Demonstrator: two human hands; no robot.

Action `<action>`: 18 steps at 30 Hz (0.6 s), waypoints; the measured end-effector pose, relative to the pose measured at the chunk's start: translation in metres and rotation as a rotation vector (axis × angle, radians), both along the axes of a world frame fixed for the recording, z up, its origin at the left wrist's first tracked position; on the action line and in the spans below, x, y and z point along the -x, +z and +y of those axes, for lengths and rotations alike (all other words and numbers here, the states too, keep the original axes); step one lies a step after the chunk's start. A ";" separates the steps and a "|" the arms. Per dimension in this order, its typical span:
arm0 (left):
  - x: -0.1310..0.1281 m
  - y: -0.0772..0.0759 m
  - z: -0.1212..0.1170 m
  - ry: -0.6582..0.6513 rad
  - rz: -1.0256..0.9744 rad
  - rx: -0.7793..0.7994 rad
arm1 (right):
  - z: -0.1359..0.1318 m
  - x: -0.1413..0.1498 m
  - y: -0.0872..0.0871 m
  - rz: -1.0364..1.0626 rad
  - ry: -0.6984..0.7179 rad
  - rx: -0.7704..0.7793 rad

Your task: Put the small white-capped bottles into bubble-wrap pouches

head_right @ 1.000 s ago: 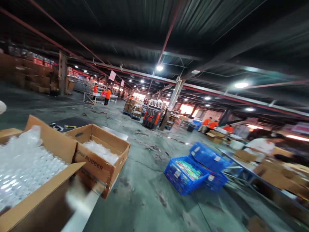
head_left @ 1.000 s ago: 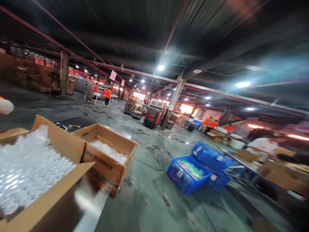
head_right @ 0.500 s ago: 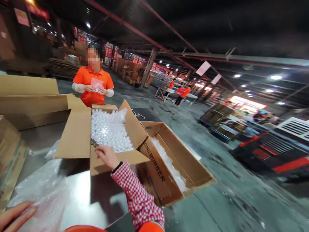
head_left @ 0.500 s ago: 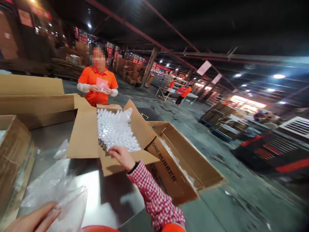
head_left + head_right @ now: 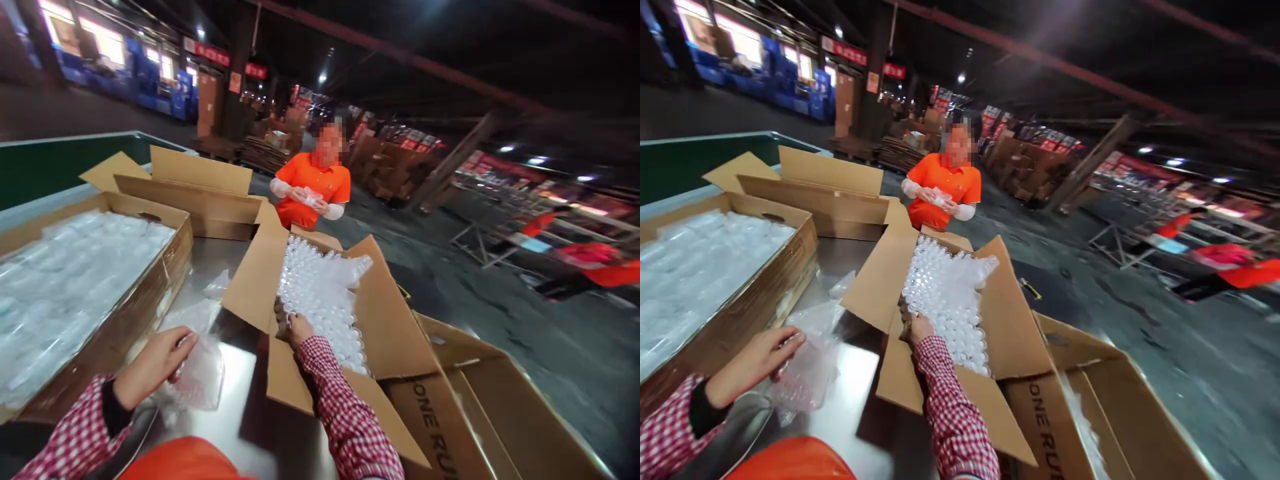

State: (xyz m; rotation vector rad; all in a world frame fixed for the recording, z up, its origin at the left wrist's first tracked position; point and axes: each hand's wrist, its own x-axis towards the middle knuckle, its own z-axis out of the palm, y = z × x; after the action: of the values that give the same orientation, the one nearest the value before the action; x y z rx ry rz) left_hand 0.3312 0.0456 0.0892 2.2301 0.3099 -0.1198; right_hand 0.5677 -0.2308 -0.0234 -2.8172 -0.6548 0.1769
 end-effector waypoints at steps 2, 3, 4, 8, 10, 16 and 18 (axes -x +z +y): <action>-0.005 -0.004 0.001 0.024 -0.017 -0.022 | -0.001 -0.001 -0.008 0.019 0.031 -0.038; -0.008 -0.007 0.002 0.034 -0.031 -0.035 | -0.002 0.000 -0.010 0.027 0.040 -0.070; -0.011 -0.011 0.002 0.041 -0.035 -0.037 | -0.003 0.000 -0.010 0.030 0.041 -0.107; -0.021 -0.030 0.006 0.068 -0.023 -0.004 | -0.005 0.009 0.014 -0.010 -0.030 -0.330; -0.027 -0.038 0.008 0.083 -0.029 -0.005 | -0.001 0.023 0.039 -0.054 -0.071 -0.464; -0.042 -0.037 0.000 0.035 -0.105 -0.039 | 0.038 0.118 0.103 -0.055 0.199 -0.995; -0.041 -0.029 -0.003 -0.002 -0.128 -0.021 | 0.055 0.146 0.105 -0.045 0.283 -0.959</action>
State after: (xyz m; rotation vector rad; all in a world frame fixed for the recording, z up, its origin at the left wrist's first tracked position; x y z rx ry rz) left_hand 0.3723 0.0426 0.0602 2.2475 0.2403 0.0250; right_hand 0.4213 -0.1754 0.0819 -1.8126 -0.8519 -0.1291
